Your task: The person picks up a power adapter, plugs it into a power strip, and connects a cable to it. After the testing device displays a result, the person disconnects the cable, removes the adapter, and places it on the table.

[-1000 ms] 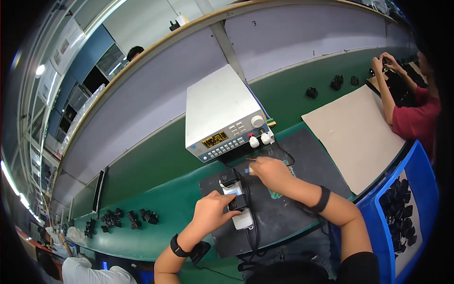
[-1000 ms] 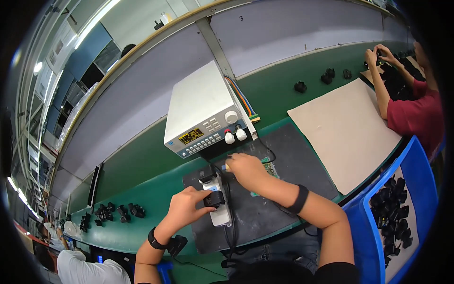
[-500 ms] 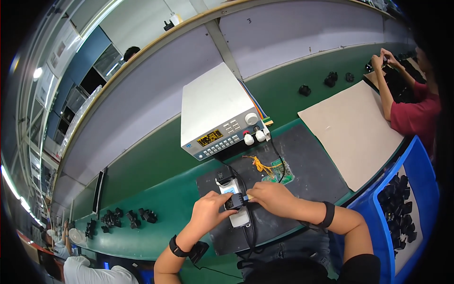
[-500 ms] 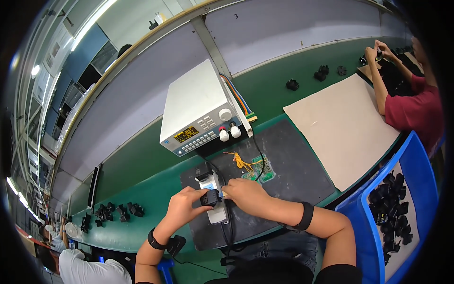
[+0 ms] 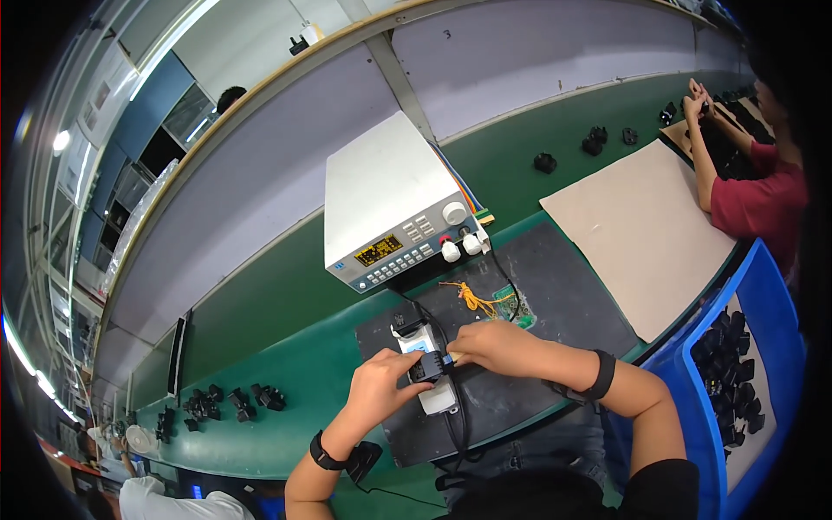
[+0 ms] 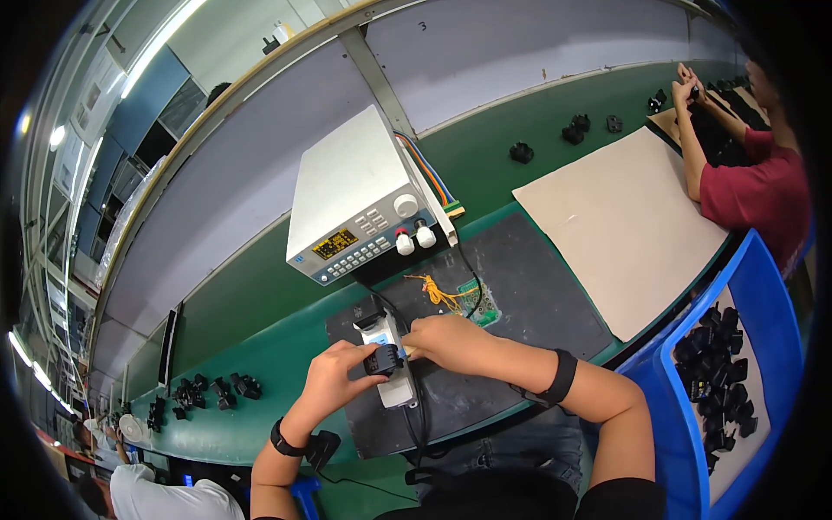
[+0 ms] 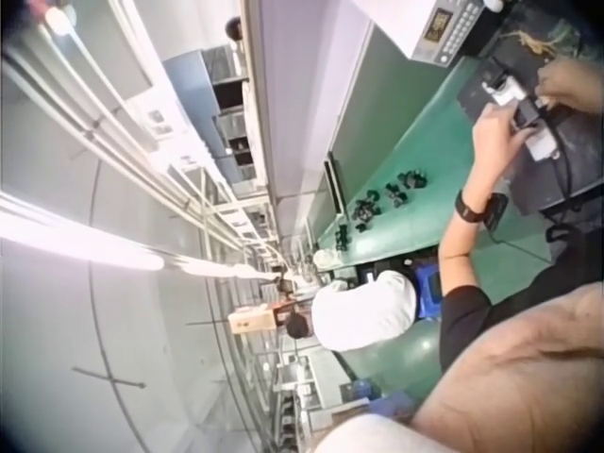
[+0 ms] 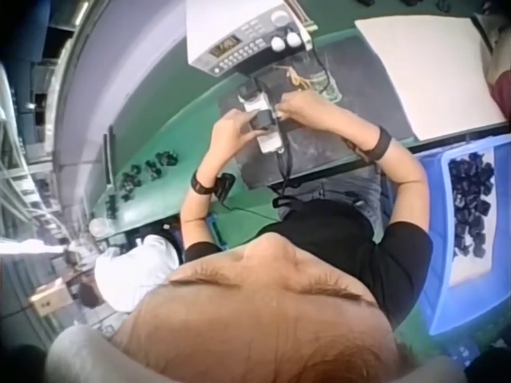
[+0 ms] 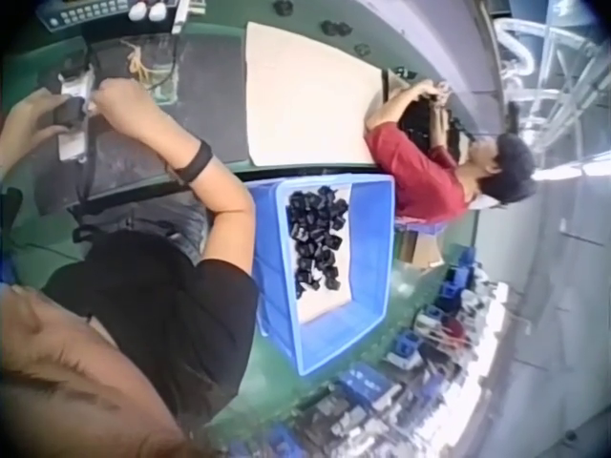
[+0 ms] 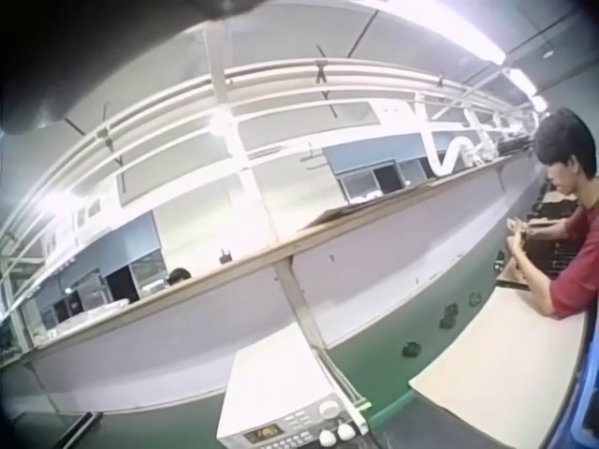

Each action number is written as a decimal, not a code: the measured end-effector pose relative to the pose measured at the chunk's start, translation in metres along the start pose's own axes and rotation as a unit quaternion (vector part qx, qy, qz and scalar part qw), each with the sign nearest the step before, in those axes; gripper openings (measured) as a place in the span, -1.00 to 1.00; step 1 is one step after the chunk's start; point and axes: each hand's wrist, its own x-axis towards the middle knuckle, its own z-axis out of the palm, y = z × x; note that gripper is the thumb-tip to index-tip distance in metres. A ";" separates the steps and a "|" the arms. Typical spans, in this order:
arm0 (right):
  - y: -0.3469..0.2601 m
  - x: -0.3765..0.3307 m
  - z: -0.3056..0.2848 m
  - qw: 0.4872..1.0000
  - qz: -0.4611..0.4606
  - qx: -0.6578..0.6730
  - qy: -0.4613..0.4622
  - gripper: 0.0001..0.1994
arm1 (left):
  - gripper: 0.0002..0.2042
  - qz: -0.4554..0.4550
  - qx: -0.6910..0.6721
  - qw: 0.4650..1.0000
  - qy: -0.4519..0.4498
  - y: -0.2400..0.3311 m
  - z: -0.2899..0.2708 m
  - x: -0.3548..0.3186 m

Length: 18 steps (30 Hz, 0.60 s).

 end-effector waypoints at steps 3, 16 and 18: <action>0.001 -0.005 0.004 0.999 0.036 0.023 0.023 -0.76 | -0.54 -0.006 -0.006 1.000 0.003 -0.001 0.003 0.000; -0.009 -0.008 0.007 0.997 0.046 0.046 0.043 -0.80 | -0.53 0.006 -0.012 1.000 0.017 -0.001 0.004 -0.002; -0.010 -0.008 0.008 0.998 0.018 0.036 0.051 -0.79 | -0.53 0.005 -0.011 1.000 0.016 0.000 0.003 -0.002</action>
